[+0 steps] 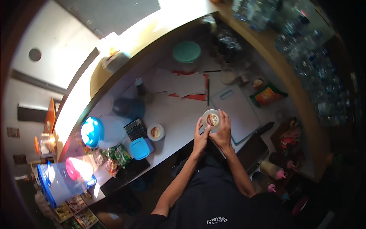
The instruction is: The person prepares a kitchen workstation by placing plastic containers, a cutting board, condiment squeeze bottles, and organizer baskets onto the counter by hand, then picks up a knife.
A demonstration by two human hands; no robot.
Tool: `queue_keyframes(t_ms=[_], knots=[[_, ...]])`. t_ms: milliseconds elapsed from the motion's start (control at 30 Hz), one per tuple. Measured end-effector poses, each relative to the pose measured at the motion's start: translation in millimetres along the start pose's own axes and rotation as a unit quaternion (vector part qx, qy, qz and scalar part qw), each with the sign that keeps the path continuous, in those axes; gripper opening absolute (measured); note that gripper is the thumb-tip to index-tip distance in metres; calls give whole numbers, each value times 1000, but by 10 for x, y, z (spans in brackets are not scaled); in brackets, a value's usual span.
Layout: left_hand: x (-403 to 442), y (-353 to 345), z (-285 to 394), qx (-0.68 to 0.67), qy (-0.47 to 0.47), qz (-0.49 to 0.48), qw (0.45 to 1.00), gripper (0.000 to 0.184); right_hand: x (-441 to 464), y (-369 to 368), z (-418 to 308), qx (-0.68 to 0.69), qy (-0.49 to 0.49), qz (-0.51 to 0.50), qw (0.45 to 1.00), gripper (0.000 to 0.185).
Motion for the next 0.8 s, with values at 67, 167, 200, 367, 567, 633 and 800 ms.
queue_keyframes(t_ms=[67, 167, 200, 367, 567, 633, 800], knots=[[-111, 450, 109, -48, -4, 57, 997, 67, 63, -434, -223, 70, 28, -37, 996, 91], [-82, 1079, -27, -151, 15, 85, 985, 69, 104, -988, -477, 120, 61, -84, 987, 92], [-114, 1262, -63, -187, 28, 94, 978, 69, 105, -1144, -550, 128, 70, -99, 984, 93], [-225, 2120, -467, -331, 35, 142, 932, 83, 102, -1617, -822, 126, 112, -146, 975, 92], [-437, 2420, -391, -340, 37, 204, 917, 92, 98, -1790, -867, 113, 103, -162, 975, 92], [-417, 2401, -325, -314, 41, 207, 926, 92, 106, -1823, -873, 116, 104, -164, 974, 91], [-387, 2320, -206, -269, 54, 178, 945, 92, 93, -1873, -891, 110, 109, -172, 973, 93]])
Point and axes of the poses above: each hand's wrist, its own x-axis towards the middle knuckle, its own y-axis out of the back of the hand, z = x × y, the point moved 9 cm from there along x, towards the middle knuckle, and after that the axes turned 12 degrees about y, right-handed, at the moved point
